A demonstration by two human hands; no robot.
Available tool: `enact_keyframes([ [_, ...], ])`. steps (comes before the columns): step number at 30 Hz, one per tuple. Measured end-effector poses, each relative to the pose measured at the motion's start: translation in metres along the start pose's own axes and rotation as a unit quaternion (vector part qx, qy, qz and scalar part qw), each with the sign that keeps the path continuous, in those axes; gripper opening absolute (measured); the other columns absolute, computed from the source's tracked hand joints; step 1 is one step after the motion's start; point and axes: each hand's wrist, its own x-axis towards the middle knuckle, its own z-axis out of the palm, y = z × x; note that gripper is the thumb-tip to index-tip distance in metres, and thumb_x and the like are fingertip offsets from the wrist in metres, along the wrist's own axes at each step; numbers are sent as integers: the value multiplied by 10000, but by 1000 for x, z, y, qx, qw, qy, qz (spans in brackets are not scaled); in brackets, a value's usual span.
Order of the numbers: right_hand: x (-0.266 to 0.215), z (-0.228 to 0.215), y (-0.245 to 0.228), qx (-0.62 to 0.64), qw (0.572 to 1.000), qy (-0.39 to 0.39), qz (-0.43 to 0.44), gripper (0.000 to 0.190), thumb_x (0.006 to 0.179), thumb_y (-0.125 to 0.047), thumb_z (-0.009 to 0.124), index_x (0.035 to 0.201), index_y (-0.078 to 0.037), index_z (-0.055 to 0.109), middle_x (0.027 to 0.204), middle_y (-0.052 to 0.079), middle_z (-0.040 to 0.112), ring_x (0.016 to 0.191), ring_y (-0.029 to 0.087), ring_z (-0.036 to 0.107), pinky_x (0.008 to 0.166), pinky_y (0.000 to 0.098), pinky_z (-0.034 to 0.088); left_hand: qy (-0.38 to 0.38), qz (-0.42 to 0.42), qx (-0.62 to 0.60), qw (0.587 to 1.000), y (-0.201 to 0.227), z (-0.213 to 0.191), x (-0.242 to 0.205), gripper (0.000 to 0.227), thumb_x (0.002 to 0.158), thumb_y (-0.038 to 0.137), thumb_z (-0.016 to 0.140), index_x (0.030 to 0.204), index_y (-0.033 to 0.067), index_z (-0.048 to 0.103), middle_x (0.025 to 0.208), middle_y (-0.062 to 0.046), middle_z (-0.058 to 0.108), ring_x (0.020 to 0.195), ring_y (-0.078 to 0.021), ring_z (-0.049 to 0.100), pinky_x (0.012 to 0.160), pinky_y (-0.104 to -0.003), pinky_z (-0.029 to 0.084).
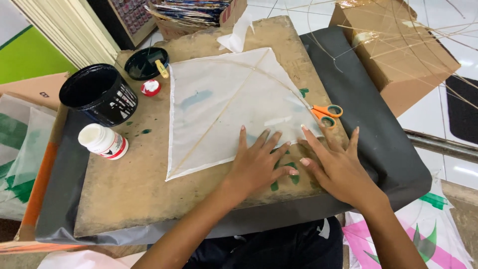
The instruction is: Applying glue to the edges of a kite and folding the paper over the frame to secure it.
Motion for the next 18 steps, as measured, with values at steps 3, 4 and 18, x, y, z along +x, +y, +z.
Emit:
enact_keyframes([
  [3,-1,3,7,4,1000,-4,23,637,1016,-449,440,1611,-261,312,1377,-48,638,1515,284,290,1137,781,-26,-33,-6,-19,999,-1,-7,-3,743,973,716,233,1476,245,512,1549,-93,458,1442,-333,414,1122,-824,109],
  [4,-3,2,5,4,1000,-6,24,637,1016,-449,440,1611,-261,312,1377,-48,638,1515,284,290,1137,781,-26,-34,-6,-20,999,0,-10,-3,743,973,716,233,1476,245,512,1549,-93,458,1442,-333,414,1122,-824,109],
  [18,-11,-1,-12,95,994,-4,-47,618,991,-338,536,1563,-152,392,1410,52,623,1448,343,375,1142,748,-4,-81,-25,-35,996,-12,-44,-43,672,986,662,289,1429,222,537,1567,-107,426,1487,-342,316,1111,-845,4],
])
